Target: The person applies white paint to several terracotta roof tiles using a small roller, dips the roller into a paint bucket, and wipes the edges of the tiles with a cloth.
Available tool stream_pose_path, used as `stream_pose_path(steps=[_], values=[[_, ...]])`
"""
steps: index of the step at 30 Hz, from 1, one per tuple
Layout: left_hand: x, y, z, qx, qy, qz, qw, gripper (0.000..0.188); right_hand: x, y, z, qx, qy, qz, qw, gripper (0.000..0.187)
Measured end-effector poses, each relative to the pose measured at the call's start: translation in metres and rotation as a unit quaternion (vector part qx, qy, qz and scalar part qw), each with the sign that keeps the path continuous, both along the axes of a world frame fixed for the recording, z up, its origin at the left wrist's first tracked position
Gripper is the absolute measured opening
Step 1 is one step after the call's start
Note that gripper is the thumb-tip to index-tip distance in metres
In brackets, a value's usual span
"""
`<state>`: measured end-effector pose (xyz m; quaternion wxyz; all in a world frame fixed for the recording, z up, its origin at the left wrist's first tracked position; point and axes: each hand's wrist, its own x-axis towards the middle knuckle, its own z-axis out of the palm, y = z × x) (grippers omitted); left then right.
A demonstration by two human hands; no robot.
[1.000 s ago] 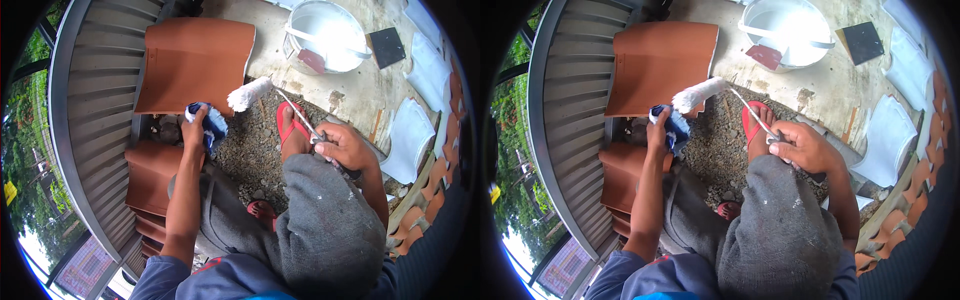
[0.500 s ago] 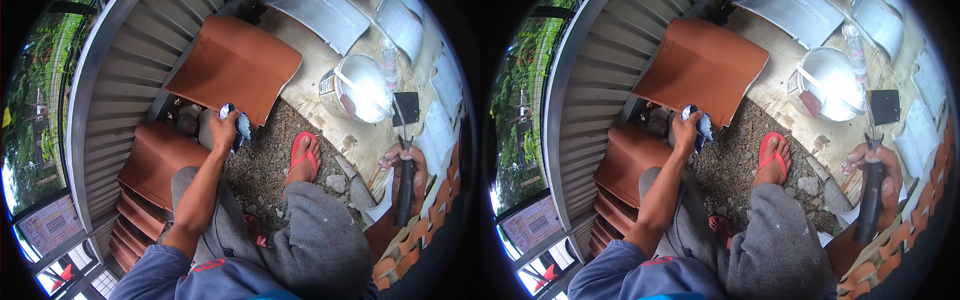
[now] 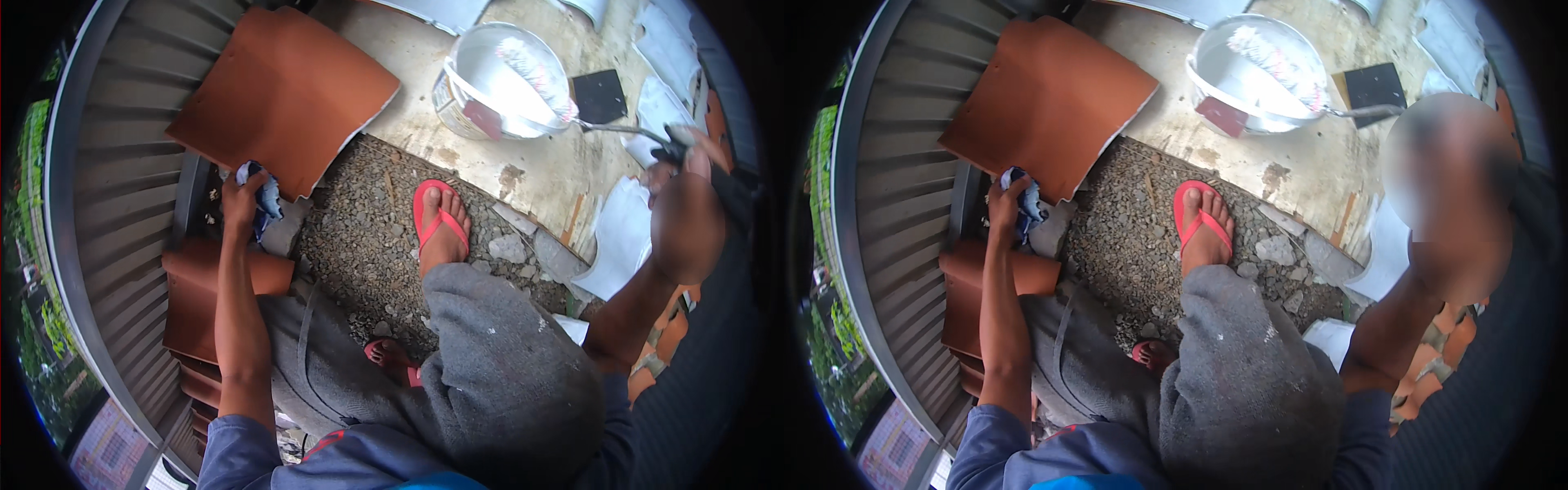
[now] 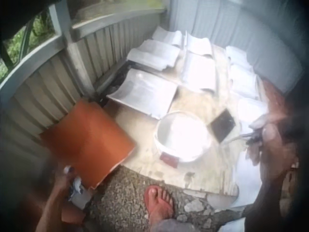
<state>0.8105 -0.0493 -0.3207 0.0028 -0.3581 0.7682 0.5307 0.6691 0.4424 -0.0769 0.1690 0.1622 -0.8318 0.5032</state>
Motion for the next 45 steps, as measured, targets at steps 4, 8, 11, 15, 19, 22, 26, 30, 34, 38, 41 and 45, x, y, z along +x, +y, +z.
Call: stream_pose_path(steps=[4,8,11,15,19,22,26,30,34,38,41,45], values=[[-0.001,0.009,-0.003,0.01,0.02,0.012,1.0,0.027,-0.04,-0.003,-0.01,0.101,0.056,0.071,0.991,0.022],[0.004,0.011,-0.005,0.048,0.059,0.03,0.997,0.02,-0.059,-0.031,-0.031,0.193,0.063,0.017,0.979,0.02],[0.004,0.03,0.001,0.048,0.074,0.026,0.996,0.02,-0.062,-0.039,-0.044,0.174,0.056,0.038,0.982,0.021],[0.007,0.025,-0.003,0.027,0.052,0.011,0.998,0.02,-0.058,-0.054,-0.056,0.165,-0.03,0.017,0.986,0.026],[0.005,0.026,-0.007,0.021,0.048,-0.001,0.999,0.024,-0.067,-0.052,-0.087,0.166,-0.007,-0.024,0.986,0.03],[0.005,0.021,-0.004,0.034,0.003,-0.026,0.999,0.033,-0.065,-0.043,-0.084,0.167,0.0,-0.038,0.985,0.024],[0.009,0.018,0.003,0.024,0.008,-0.041,0.999,0.045,-0.046,-0.044,-0.053,0.094,0.081,-0.035,0.992,0.018],[0.009,0.02,0.017,-0.049,-0.003,-0.098,0.994,0.061,-0.038,-0.043,-0.053,0.063,0.021,0.024,0.997,0.017],[0.014,0.006,0.034,-0.116,-0.13,-0.187,0.967,0.062,-0.049,-0.043,-0.079,0.116,-0.019,-0.016,0.993,0.02],[0.026,0.007,0.094,-0.157,-0.135,-0.165,0.964,0.054,-0.051,-0.039,-0.082,0.112,-0.012,-0.032,0.993,0.021],[0.035,0.005,0.16,-0.197,-0.063,-0.075,0.975,0.038,-0.036,-0.045,-0.058,0.077,-0.003,-0.043,0.996,0.02],[0.036,-0.03,0.23,-0.433,0.178,-0.012,0.883,0.036,-0.033,-0.048,-0.062,0.088,-0.035,-0.009,0.995,0.021]])
